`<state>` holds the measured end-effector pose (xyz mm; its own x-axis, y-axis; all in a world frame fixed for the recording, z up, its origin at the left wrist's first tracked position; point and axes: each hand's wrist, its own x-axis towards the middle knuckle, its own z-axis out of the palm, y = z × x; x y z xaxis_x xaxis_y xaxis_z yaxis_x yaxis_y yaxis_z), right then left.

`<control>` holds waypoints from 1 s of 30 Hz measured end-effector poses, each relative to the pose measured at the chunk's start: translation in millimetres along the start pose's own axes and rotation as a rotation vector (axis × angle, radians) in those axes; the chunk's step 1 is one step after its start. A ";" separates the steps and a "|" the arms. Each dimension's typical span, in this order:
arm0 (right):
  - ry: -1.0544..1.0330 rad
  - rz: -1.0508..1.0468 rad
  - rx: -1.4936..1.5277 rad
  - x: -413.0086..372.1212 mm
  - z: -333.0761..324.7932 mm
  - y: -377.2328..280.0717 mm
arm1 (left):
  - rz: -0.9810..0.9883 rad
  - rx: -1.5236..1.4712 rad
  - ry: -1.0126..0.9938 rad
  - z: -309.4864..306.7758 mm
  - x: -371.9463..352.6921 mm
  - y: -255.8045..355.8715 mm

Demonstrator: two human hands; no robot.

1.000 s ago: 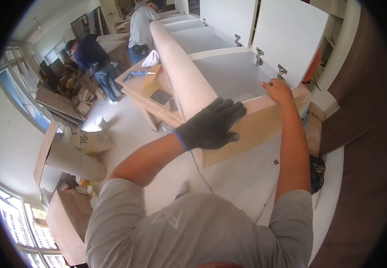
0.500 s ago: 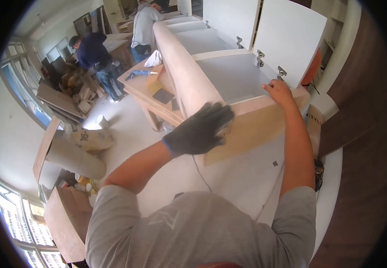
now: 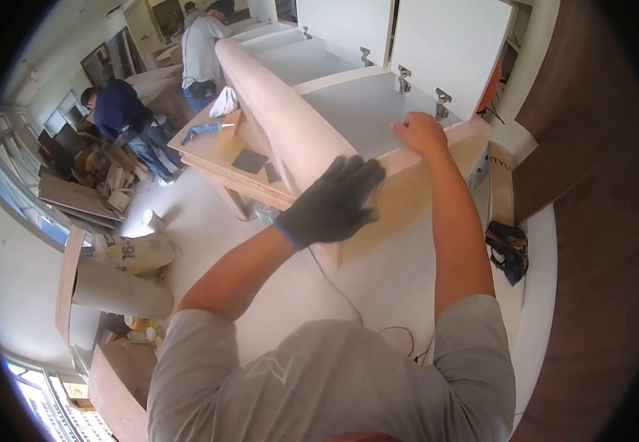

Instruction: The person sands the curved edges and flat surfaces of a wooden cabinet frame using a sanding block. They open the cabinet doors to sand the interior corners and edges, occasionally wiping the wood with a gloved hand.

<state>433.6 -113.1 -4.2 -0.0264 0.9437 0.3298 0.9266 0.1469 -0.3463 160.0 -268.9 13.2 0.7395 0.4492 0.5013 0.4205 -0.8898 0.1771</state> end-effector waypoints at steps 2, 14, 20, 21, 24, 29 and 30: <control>0.014 0.015 0.000 -2.5 -0.2 -3.1 | -0.048 0.042 -0.100 6.8 19.6 -5.4; -0.049 0.050 -0.022 -1.7 -8.5 -4.2 | -0.060 0.070 -0.077 4.5 6.1 -2.7; -0.082 0.061 0.014 -0.7 -9.8 -10.2 | -0.098 0.081 0.018 3.4 -11.4 2.1; -0.116 0.039 -0.008 -1.2 -7.9 -8.7 | -0.105 0.121 0.033 15.9 -10.6 0.7; -0.201 0.001 -0.022 1.0 -14.3 -10.7 | -0.257 0.137 -0.136 18.1 32.1 8.3; -0.135 -0.063 0.054 6.6 -1.6 -1.4 | -0.221 0.143 0.114 20.0 15.4 31.4; -0.120 -0.083 0.018 16.0 -3.3 -1.4 | -0.212 0.166 0.122 18.6 19.3 29.9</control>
<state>433.1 -99.2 4.6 -0.1478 0.9566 0.2511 0.9124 0.2299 -0.3387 196.6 -285.3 12.5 0.5615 0.6023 0.5675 0.6468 -0.7472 0.1530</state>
